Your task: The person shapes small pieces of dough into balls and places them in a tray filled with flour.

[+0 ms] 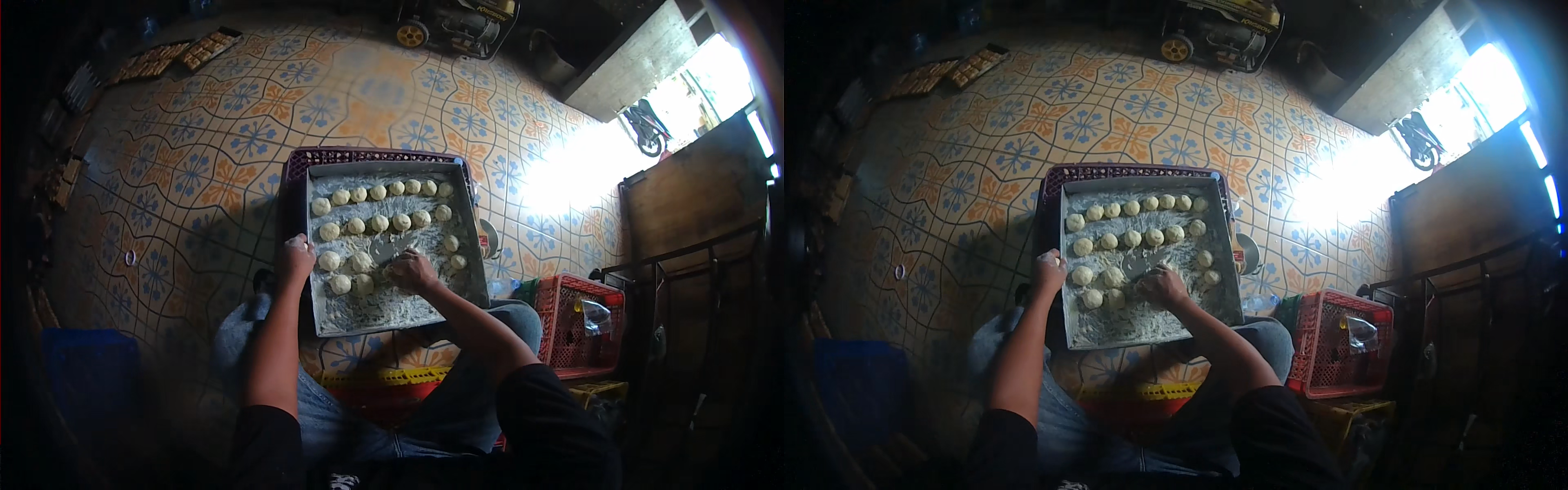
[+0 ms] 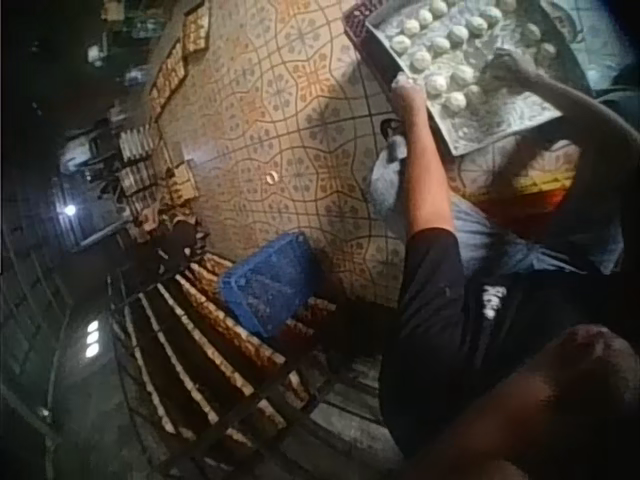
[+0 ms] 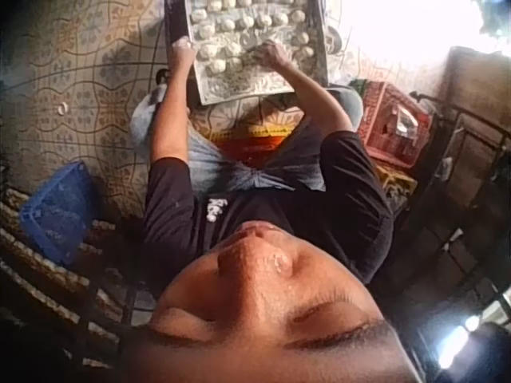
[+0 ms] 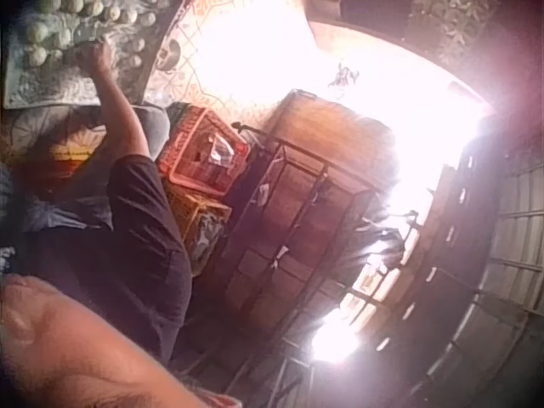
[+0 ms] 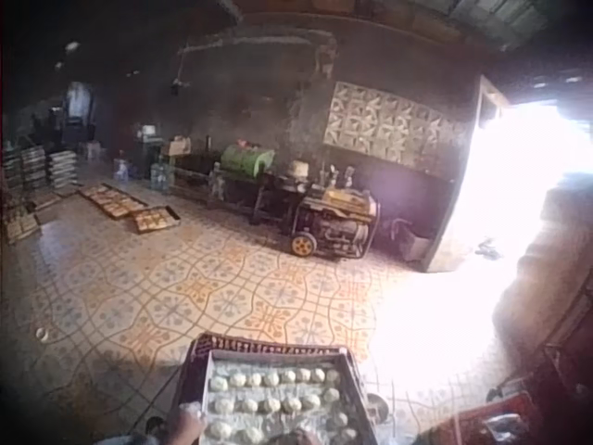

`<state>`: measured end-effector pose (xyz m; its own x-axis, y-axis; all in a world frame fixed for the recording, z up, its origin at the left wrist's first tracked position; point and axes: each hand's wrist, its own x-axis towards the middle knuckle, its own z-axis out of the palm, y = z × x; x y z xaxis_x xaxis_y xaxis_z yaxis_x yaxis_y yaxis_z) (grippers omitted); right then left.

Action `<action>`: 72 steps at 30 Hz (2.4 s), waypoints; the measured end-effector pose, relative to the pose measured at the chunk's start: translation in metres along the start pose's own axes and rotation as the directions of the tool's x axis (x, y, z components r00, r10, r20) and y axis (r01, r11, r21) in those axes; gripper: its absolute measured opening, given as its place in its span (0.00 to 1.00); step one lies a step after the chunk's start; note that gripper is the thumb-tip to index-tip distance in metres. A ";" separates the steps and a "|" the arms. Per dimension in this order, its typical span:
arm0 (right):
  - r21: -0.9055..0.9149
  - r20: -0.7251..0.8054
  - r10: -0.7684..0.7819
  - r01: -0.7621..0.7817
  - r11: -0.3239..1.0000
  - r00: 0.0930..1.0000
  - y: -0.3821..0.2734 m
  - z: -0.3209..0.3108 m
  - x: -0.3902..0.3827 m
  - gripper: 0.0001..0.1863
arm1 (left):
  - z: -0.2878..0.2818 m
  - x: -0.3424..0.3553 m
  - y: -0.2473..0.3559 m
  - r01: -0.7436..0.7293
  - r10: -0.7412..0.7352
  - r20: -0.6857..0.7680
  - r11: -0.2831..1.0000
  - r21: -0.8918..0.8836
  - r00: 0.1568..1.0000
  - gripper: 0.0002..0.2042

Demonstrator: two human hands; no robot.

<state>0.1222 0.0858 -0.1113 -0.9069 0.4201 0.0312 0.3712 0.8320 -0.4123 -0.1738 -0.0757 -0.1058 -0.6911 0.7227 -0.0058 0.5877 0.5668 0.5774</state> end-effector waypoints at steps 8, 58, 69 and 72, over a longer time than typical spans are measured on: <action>-0.143 0.005 -0.017 0.018 0.990 1.000 -0.013 -0.011 0.026 0.34 | -0.009 -0.003 0.011 -0.019 0.019 -0.006 0.998 0.052 1.000 0.10; -0.008 0.164 0.290 -0.293 0.956 0.943 -0.009 -0.015 -0.045 0.41 | 0.000 0.003 -0.001 -0.016 0.015 -0.039 1.000 -0.026 0.999 0.09; 0.018 -0.207 0.531 -0.539 0.842 0.822 -0.002 -0.017 -0.042 0.38 | 0.010 0.008 0.000 -0.056 0.055 -0.015 0.996 -0.074 0.998 0.09; -0.095 -0.307 0.413 -0.459 0.883 0.857 -0.013 0.002 -0.052 0.39 | 0.012 0.010 0.001 -0.110 0.109 -0.013 0.990 -0.085 0.994 0.10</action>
<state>0.1642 0.0527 -0.1090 -0.5633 0.8150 0.1363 0.7633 0.5764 -0.2918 -0.1753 -0.0631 -0.1149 -0.6284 0.7749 0.0678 0.6221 0.4483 0.6418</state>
